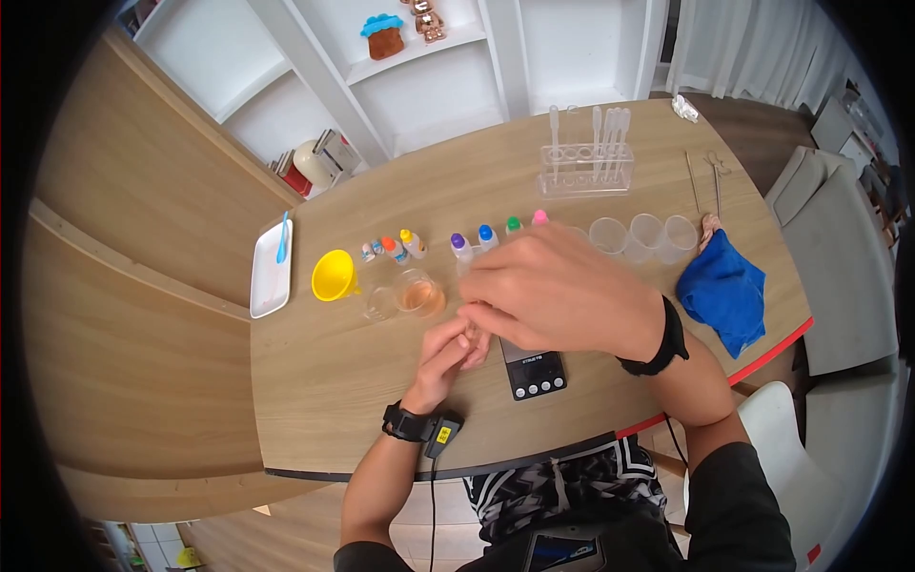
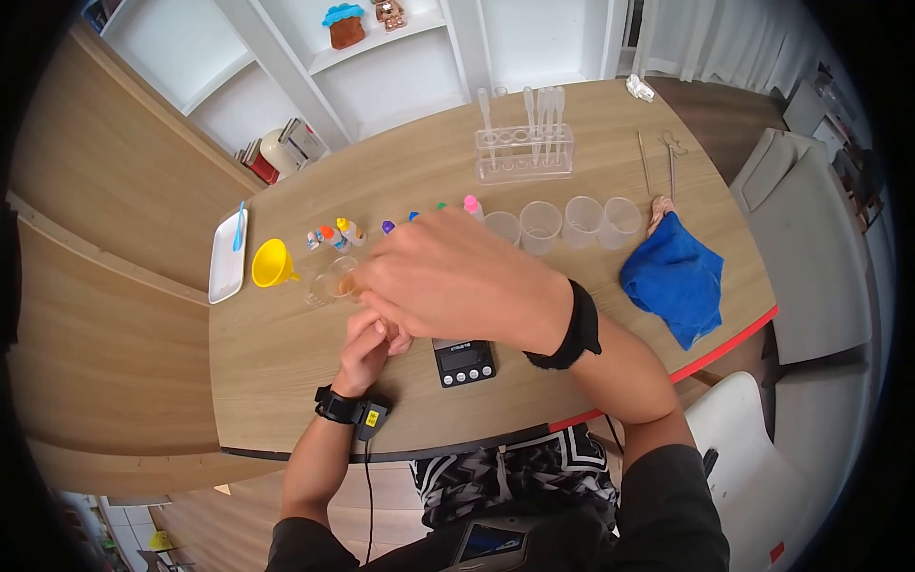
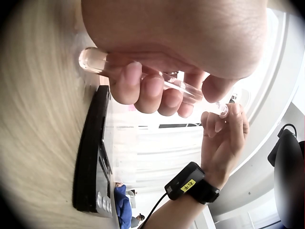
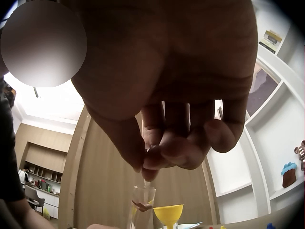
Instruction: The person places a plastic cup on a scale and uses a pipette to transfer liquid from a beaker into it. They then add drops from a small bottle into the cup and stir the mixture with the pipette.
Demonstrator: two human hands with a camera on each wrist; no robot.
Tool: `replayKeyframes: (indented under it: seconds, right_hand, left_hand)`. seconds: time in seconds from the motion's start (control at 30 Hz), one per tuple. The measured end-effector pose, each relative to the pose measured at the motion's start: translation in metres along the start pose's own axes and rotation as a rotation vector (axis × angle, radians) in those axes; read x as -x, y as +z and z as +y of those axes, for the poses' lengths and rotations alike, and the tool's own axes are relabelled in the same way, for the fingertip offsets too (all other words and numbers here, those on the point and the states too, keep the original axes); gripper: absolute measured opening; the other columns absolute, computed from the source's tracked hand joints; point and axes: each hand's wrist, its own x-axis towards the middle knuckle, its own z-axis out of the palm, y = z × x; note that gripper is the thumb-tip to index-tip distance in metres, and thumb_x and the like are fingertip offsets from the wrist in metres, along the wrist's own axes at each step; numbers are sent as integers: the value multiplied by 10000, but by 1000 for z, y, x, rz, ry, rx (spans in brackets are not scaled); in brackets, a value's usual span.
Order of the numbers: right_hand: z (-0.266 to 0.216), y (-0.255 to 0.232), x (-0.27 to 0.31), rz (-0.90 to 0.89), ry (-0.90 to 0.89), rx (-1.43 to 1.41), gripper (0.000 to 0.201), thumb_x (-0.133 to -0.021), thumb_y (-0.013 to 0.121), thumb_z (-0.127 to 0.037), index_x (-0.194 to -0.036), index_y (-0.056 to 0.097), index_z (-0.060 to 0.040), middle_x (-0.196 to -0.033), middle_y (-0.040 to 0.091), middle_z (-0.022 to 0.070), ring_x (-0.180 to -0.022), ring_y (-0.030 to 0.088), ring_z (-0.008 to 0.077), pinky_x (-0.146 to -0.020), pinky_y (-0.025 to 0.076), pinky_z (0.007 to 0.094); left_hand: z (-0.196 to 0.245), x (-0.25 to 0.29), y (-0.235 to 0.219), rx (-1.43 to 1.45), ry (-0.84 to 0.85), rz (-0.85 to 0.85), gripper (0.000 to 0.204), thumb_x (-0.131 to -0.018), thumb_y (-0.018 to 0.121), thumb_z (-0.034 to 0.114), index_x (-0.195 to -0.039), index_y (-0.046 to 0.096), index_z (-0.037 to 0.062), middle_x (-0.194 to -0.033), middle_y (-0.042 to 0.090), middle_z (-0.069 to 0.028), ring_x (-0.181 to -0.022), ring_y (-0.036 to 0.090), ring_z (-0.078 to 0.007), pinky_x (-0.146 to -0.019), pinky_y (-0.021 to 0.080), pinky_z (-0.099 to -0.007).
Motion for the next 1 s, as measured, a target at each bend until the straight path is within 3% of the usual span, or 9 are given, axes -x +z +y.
replayKeyframes:
  seconds: [0.1, 0.2, 0.3, 0.4, 0.5, 0.6, 0.7, 1.0]
  right_hand:
    - [-2, -7, -2, -90, 60, -38, 184, -888, 708, -194, -786, 685, -43, -724, 663, 93, -715, 662, 304, -621, 489, 422]
    - [1, 0, 0, -15, 26, 2, 184, -887, 706, -194, -775, 677, -51, -713, 653, 91, -703, 654, 302, -615, 482, 424]
    - [-1, -6, -1, -88, 36, -35, 182, -892, 702, -190, -778, 676, -50, -710, 649, 89, -698, 653, 300, -610, 478, 424]
    - [2, 3, 0, 41, -38, 69, 180, -883, 702, -194, -772, 672, -55, -705, 647, 88, -686, 646, 301, -601, 473, 423]
    - [1, -3, 1, -31, 0, -38, 186, -888, 703, -190, -771, 667, -50, -703, 644, 86, -679, 643, 301, -598, 471, 422]
    - [5, 3, 1, 41, -45, 16, 194, -880, 703, -193, -753, 650, -56, -695, 634, 84, -668, 629, 303, -587, 455, 426]
    - [1, -4, -1, -62, 14, -52, 210, -881, 706, -184, -737, 631, -51, -692, 629, 83, -670, 626, 305, -584, 446, 432]
    - [2, 0, 1, -6, 31, -71, 204, -880, 696, -179, -732, 636, -52, -691, 626, 92, -668, 623, 306, -592, 451, 427]
  left_hand:
    - [-4, 0, -2, 26, 11, -1, 252, -1018, 523, 262, -946, 534, 20, -870, 497, -54, -692, 397, -118, -610, 313, -282]
    - [1, -1, 1, -5, 0, -6, 260, -1017, 523, 268, -943, 535, 19, -864, 496, -53, -688, 397, -117, -611, 315, -283]
    - [-7, -1, -4, -44, 42, -6, 400, -1037, 534, 389, -1034, 587, -7, -772, 516, -62, -638, 419, -149, -584, 311, -302]
    - [0, -1, -1, -5, -8, -17, 284, -1018, 516, 284, -947, 545, 10, -840, 493, -42, -685, 398, -115, -609, 312, -281]
    - [1, -1, 2, -9, 9, 18, 307, -1016, 519, 300, -958, 554, 1, -829, 491, -37, -683, 399, -114, -609, 309, -279]
    - [1, -1, 1, -14, -3, 0, 330, -1014, 525, 315, -979, 564, -11, -821, 488, -33, -683, 400, -114, -611, 306, -278]
    - [0, 0, 0, -24, -6, 3, 347, -1015, 526, 328, -989, 567, -16, -818, 486, -30, -682, 396, -111, -610, 301, -276]
    - [1, -1, 1, -17, 0, 5, 338, -1016, 530, 315, -970, 567, -17, -811, 484, -28, -684, 399, -114, -613, 301, -277]
